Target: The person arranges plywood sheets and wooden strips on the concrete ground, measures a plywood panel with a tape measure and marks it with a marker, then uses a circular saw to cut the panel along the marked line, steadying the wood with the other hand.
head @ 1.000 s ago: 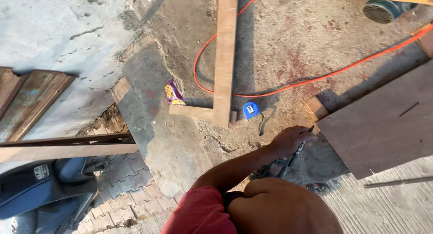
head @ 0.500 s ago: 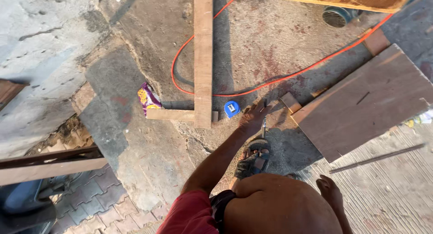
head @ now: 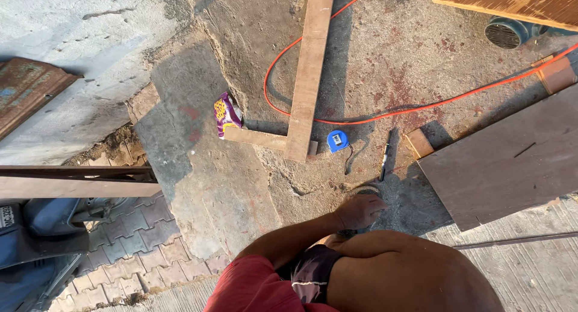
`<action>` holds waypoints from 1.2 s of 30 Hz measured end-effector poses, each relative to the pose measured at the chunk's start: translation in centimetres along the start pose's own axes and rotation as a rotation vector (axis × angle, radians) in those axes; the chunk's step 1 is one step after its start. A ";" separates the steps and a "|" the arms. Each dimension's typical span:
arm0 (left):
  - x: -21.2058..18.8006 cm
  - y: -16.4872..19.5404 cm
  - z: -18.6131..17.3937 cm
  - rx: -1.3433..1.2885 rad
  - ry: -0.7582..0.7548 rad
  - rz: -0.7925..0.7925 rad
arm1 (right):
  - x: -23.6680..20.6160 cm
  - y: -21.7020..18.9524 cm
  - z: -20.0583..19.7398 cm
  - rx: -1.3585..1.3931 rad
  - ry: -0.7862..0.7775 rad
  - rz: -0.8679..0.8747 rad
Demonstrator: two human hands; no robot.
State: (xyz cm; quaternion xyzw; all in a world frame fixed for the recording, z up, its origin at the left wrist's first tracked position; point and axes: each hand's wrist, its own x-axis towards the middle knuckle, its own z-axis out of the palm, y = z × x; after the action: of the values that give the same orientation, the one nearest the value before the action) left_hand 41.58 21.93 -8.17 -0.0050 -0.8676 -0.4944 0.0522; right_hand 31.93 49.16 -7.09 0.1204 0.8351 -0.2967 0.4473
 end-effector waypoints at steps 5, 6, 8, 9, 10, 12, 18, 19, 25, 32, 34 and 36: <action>1.4 -4.1 -3.0 0.442 -0.156 0.106 | 1.1 -3.0 2.2 0.021 0.010 -0.082; 2.8 -5.5 -4.6 0.231 0.068 -0.179 | 0.9 -2.0 0.6 -0.067 0.039 -0.213; 3.1 -8.6 -9.8 0.547 0.326 -0.341 | -2.5 2.7 -1.9 -0.267 0.146 -0.454; 4.0 -10.1 -12.5 0.859 0.252 -0.477 | -2.3 3.9 -2.5 -0.143 0.151 -0.383; 3.6 -10.7 -14.5 0.934 0.314 -0.424 | -2.2 5.0 -2.7 -0.002 0.161 -0.310; 4.9 -12.2 -17.6 0.713 0.403 -0.500 | -2.0 6.7 -3.2 0.256 0.184 -0.195; 7.4 -12.2 -17.6 0.540 0.334 -0.742 | -0.4 5.9 -3.7 0.467 0.331 -0.228; 7.8 -12.2 -17.6 0.528 0.334 -0.772 | -0.3 5.7 -4.0 0.491 0.331 -0.232; 6.9 -10.4 -18.7 0.413 0.492 -0.652 | 0.7 6.6 -4.3 0.552 0.328 -0.203; 4.1 -0.1 -15.4 0.342 0.419 -0.327 | 2.3 6.7 -4.2 0.576 0.470 -0.234; 4.2 2.5 -13.8 0.291 0.321 -0.085 | 2.7 6.1 -4.2 0.609 0.500 -0.232; 5.6 4.3 -10.8 0.042 0.251 -0.060 | 3.2 5.5 -4.4 0.650 0.516 -0.234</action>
State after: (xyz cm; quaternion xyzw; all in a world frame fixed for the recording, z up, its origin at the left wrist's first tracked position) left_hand 37.22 14.58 1.53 0.0840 -0.8642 -0.4741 0.1459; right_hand 29.74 56.02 -9.96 0.2298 0.7906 -0.5534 0.1261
